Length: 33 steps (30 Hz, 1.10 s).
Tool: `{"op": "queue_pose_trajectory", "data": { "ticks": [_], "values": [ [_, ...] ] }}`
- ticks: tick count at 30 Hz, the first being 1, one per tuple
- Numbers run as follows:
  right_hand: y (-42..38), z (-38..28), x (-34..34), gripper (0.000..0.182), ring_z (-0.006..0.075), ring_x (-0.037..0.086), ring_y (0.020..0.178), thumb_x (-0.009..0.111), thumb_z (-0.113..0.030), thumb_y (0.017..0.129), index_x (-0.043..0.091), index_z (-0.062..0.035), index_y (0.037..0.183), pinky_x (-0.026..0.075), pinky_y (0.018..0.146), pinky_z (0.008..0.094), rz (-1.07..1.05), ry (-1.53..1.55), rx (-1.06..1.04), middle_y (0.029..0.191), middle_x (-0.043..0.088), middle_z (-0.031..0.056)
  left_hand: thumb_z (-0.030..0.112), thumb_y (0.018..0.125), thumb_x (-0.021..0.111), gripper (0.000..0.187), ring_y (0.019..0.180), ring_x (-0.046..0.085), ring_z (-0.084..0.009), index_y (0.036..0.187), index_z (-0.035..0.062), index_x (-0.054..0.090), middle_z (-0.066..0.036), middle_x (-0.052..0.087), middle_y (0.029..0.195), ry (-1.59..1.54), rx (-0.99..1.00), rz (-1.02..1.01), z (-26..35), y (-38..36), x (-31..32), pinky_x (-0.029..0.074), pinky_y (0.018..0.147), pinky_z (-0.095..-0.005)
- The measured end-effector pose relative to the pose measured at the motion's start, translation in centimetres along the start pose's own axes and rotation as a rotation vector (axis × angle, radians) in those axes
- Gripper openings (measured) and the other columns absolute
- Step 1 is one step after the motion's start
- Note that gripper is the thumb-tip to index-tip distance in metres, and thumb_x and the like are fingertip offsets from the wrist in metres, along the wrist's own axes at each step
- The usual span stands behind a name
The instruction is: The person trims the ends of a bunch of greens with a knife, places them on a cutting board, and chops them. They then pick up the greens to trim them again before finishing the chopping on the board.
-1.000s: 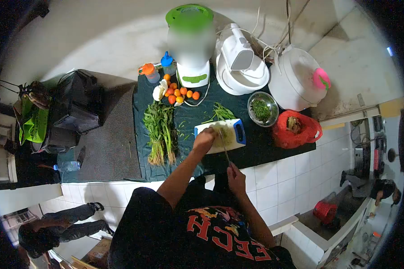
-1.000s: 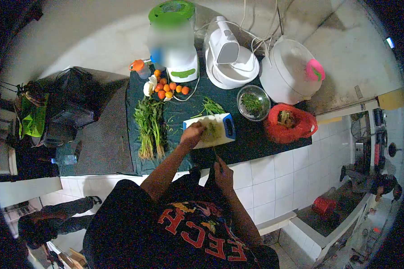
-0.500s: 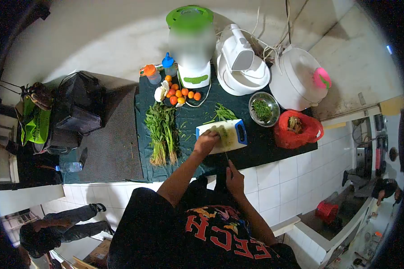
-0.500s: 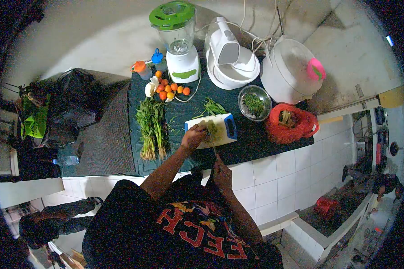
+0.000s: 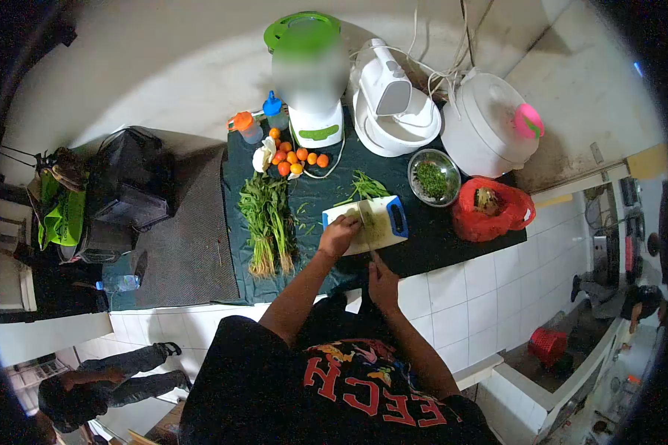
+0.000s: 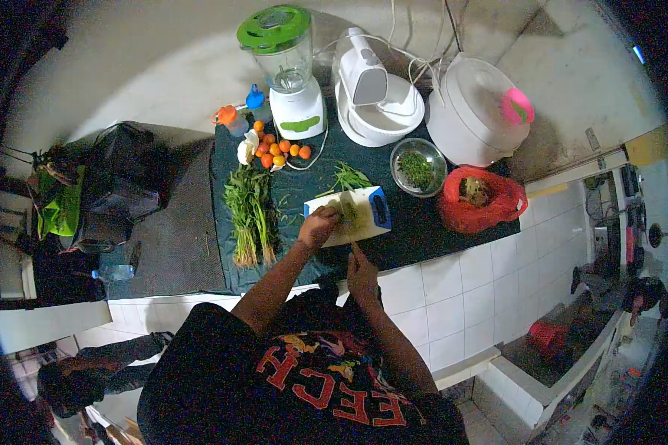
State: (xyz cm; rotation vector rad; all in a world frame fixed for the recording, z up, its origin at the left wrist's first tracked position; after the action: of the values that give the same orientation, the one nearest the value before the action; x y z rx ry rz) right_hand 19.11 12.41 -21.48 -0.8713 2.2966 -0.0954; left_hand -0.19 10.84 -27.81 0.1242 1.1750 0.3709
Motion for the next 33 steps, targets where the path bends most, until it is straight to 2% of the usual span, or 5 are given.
{"op": "queue_pose_trajectory", "data": {
  "ticks": [6, 12, 26, 28, 33],
  "values": [
    [0.5, 2.7, 2.0, 0.043, 0.0459, 0.07, 0.093, 0.049, -0.026, 0.106, 0.056, -0.0058, 0.143, 0.054, 0.078, 0.0514, 0.118, -0.003, -0.274, 0.104, 0.07, 0.0295, 0.011, 0.083, 0.059, 0.031, 0.107, 0.064, -0.0302, 0.111, 0.0112, 0.072, -0.007, 0.068, 0.112, 0.043, 0.0, -0.003, 0.3, -0.2, -0.1, 0.057, 0.089, -0.0386],
    [1.6, 1.3, 1.5, 0.044, 0.0458, 0.069, 0.095, 0.049, -0.03, 0.106, 0.056, -0.0107, 0.145, 0.053, 0.08, 0.0512, -0.023, -0.092, 0.01, 0.105, 0.069, 0.0308, 0.011, 0.084, 0.059, 0.031, 0.111, 0.062, -0.0304, 0.113, 0.0093, 0.07, -0.008, 0.066, 0.118, 0.003, -0.047, -0.043, -0.1, -0.3, 0.1, 0.056, 0.091, -0.0402],
    [3.0, 1.2, 2.1, 0.042, 0.0452, 0.069, 0.09, 0.052, -0.027, 0.106, 0.056, -0.0111, 0.145, 0.053, 0.072, 0.0484, 0.037, 0.001, -0.048, 0.104, 0.069, 0.0295, 0.011, 0.086, 0.058, 0.033, 0.11, 0.062, -0.0322, 0.118, 0.01, 0.068, -0.012, 0.063, 0.113, -0.072, -0.122, -0.046, -0.4, -0.5, 0.6, 0.055, 0.092, -0.0412],
    [1.5, 0.0, 1.5, 0.039, 0.0353, 0.07, 0.076, 0.056, -0.024, 0.104, 0.062, -0.0005, 0.135, 0.052, 0.07, 0.043, 0.076, 0.005, -0.023, 0.091, 0.069, 0.0292, 0.01, 0.085, 0.058, 0.034, 0.11, 0.062, -0.0319, 0.118, 0.0102, 0.068, -0.012, 0.063, 0.113, -0.095, -0.14, -0.049, -0.4, -0.4, 0.7, 0.055, 0.092, -0.0413],
    [1.8, 1.5, 2.9, 0.04, 0.0394, 0.07, 0.087, 0.053, -0.027, 0.105, 0.06, -0.0068, 0.139, 0.054, 0.076, 0.0458, 0.127, 0.052, -0.121, 0.101, 0.069, 0.0281, 0.013, 0.088, 0.06, 0.035, 0.116, 0.06, -0.0348, 0.122, 0.0084, 0.067, -0.013, 0.064, 0.124, -0.002, -0.187, -0.174, 1.0, -0.4, -1.4, 0.055, 0.095, -0.0435]
  ]
}}
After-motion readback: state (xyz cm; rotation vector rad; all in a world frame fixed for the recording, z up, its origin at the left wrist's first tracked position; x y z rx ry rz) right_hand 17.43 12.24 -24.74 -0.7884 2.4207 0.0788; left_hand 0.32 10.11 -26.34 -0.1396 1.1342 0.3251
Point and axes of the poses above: each hand's wrist, its own y-axis towards the middle knuckle, its own x-axis out of the palm, z = x × y, the point moved 5 cm from there along y, towards the middle knuckle
